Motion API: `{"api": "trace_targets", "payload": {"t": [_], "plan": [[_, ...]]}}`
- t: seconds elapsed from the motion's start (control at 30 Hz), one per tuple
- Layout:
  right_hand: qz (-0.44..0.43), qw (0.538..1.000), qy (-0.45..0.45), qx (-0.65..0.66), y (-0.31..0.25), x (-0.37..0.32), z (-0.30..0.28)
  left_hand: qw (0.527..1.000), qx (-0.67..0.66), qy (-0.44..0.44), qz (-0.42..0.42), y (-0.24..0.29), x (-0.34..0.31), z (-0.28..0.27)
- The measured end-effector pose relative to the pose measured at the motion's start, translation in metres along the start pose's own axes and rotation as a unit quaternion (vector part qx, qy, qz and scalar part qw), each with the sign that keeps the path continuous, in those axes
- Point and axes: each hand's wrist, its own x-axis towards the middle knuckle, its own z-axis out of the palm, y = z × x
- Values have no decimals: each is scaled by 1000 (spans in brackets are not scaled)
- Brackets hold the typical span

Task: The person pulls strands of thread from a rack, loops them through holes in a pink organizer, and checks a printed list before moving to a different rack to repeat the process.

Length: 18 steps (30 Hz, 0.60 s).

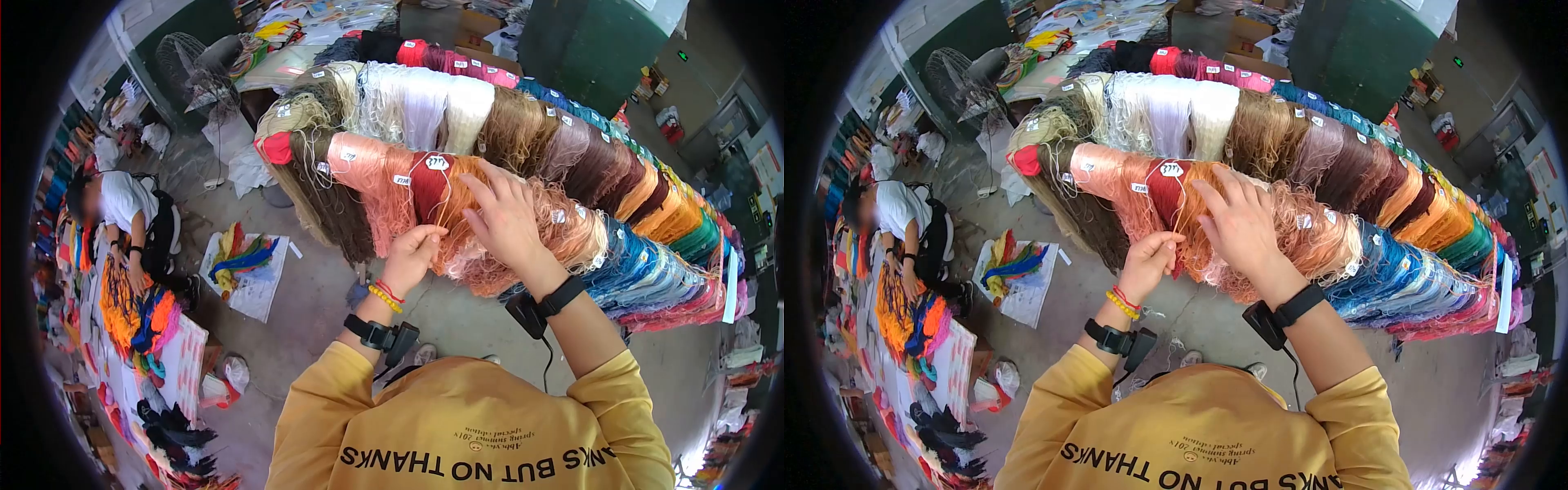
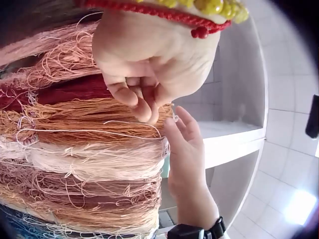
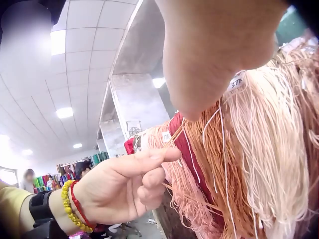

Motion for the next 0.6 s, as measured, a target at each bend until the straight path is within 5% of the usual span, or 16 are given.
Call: {"api": "trace_targets", "payload": {"t": [0.1,0.33,0.43,0.57,0.6], "plan": [[2,1000,-6,-11,-2,-1,4,994,-108,-14,-16,7,-8,1],[44,997,-8,55,-2,-18,4,994,-96,-19,-40,9,-10,0],[250,909,-185,276,-16,-22,8,995,-82,-22,-53,10,-10,2],[324,767,-153,532,-11,-30,45,995,-69,-44,-63,9,-9,5],[327,771,-159,523,-12,-29,45,994,-68,-50,-65,8,-9,5]]}}
